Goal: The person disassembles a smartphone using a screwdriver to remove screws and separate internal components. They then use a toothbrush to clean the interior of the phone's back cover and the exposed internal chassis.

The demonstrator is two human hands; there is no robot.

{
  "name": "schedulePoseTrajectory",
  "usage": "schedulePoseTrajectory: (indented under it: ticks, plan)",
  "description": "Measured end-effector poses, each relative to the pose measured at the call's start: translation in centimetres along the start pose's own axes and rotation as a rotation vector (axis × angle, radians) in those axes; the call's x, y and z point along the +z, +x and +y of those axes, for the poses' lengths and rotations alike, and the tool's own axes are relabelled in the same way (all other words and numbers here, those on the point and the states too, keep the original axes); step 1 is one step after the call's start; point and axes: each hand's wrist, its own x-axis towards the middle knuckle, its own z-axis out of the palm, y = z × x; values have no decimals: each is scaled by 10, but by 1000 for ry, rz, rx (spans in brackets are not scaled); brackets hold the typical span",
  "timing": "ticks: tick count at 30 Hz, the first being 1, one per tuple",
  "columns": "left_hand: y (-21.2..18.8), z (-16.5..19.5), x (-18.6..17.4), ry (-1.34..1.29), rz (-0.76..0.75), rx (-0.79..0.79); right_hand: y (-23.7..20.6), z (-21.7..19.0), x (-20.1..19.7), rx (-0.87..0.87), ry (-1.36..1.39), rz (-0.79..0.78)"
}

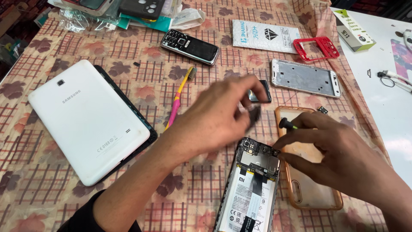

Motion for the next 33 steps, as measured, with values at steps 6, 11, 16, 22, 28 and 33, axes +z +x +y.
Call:
schedulePoseTrajectory:
  ticks: [6,11,16,22,28,33]
  plan:
    - [2,-10,-1,824,263,-53,2,8,9,-78,-139,-57]
    - [2,-14,5,594,95,46,4,11,13,-43,-120,-114]
    - [-6,-13,13,338,-191,143,8,11,13,-102,27,-55]
    - [-5,-13,19,343,-199,108,7,5,17,-18,86,18]
    - [-5,-13,23,305,-115,129,12,-4,28,-236,79,236]
    - [-2,-5,16,202,-131,35,8,-6,28,41,173,107]
